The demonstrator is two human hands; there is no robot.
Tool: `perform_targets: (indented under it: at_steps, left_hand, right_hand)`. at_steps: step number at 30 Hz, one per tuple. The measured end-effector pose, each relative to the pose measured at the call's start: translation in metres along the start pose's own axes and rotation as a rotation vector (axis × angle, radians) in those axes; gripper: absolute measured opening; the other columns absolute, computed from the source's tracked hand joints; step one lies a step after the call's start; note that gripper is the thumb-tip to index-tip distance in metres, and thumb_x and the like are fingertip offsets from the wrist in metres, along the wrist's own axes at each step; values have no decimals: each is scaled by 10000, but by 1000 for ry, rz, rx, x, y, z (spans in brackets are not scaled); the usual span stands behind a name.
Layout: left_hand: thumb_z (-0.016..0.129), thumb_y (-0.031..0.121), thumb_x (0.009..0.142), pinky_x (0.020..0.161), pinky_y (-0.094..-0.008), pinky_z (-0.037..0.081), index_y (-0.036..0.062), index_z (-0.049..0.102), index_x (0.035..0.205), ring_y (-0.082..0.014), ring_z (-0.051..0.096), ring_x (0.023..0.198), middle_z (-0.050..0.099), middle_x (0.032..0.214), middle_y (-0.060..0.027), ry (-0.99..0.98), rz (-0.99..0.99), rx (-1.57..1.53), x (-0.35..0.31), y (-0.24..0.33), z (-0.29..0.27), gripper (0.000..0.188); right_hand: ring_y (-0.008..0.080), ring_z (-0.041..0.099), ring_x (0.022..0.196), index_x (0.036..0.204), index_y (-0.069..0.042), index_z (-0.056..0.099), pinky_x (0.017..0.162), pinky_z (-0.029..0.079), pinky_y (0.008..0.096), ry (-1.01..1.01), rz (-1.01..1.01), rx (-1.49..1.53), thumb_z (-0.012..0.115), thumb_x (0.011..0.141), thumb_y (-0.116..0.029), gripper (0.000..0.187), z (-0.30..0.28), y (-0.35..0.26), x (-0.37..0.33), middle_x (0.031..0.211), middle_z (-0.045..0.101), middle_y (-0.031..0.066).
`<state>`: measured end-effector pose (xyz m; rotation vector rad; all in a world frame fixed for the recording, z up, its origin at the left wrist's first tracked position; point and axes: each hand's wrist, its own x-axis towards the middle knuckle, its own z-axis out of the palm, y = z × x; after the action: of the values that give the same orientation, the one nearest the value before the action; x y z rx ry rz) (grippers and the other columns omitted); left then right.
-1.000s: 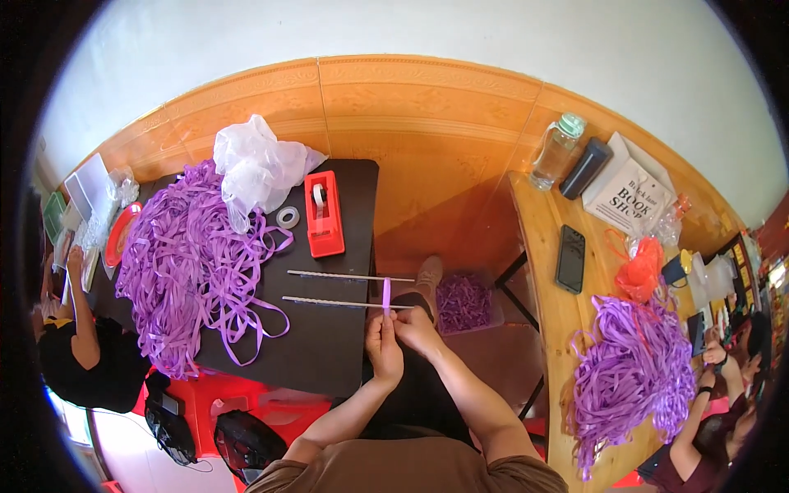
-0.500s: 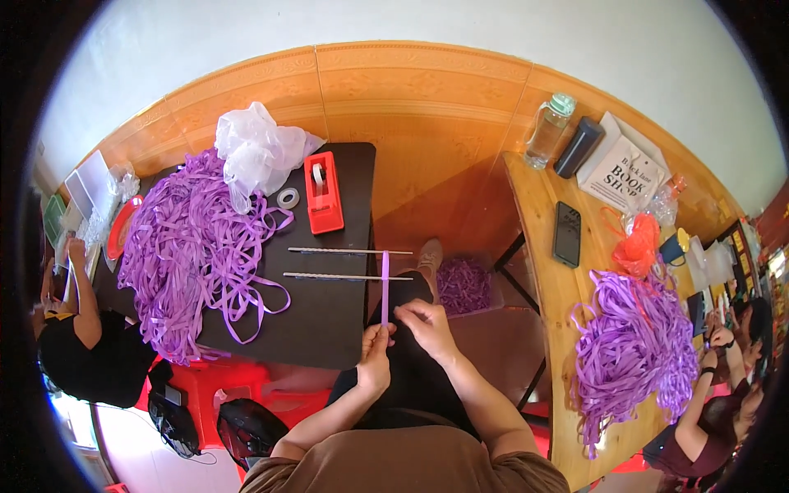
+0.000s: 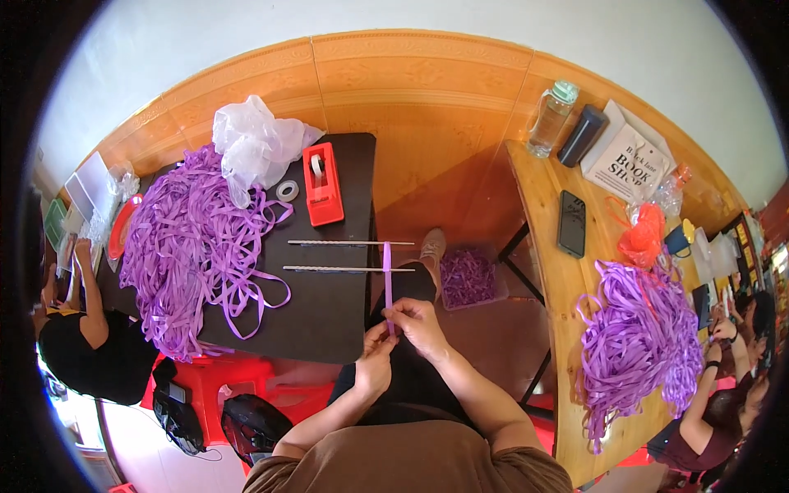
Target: Wrapping and tying purple ribbons using a metal jig to create decorative bundles.
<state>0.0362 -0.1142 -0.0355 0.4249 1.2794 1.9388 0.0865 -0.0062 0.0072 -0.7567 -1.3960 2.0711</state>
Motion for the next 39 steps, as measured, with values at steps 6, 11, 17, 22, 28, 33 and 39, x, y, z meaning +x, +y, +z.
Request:
perform_targets:
  at_steps: [6,11,17,22,28,33,39]
  left_hand:
    - [476,-55,904,950,-314,418,-57,504,1211,-186,542,1037,574,1128,-137,-89,-103,-127,1,21,-1,308]
    - [465,-50,914,966,-315,428,-63,491,1222,-202,556,1056,576,1143,-150,-84,-115,-124,-1,24,-3,309]
    - [514,7,921,930,-281,432,-53,511,1210,-166,551,1041,576,1141,-134,-115,-60,107,2,9,-16,295]
    - [534,32,920,917,-273,434,-53,510,1213,-167,550,1042,575,1140,-139,-93,-33,150,2,5,-21,305]
    - [519,-51,893,965,-282,402,-42,530,1205,-162,537,1072,583,1161,-114,-15,-59,125,-7,25,-6,312]
    - [501,18,926,995,-299,384,-62,464,1267,-199,504,1149,518,1262,-169,-17,-86,62,-9,27,-6,353]
    - [510,3,911,1005,-307,362,-59,457,1277,-200,490,1153,516,1265,-163,5,-61,29,-12,17,-6,374]
  right_hand:
    - [42,512,603,752,-28,639,546,390,185,-14,47,42,650,851,-74,110,6,-11,-4,672,581,-24]
    - [34,493,575,746,-46,622,514,378,180,6,95,32,644,866,-100,133,11,-15,-7,655,566,-33]
    - [39,500,614,739,-39,604,560,392,189,17,1,-9,631,871,-71,138,12,-6,-6,673,560,-31]
    - [41,496,628,737,-33,610,581,383,190,4,-4,30,624,868,-45,133,13,-7,-7,677,549,-33]
    - [51,490,673,703,-1,609,613,366,194,13,-49,-36,630,859,-33,161,10,-3,-5,733,532,-18]
    - [56,481,690,693,14,610,624,361,201,14,-73,-71,631,856,-28,170,12,-3,-6,755,526,-8]
    - [64,492,717,688,11,611,658,366,206,17,-80,-54,627,853,-20,169,12,-3,-6,769,540,-1]
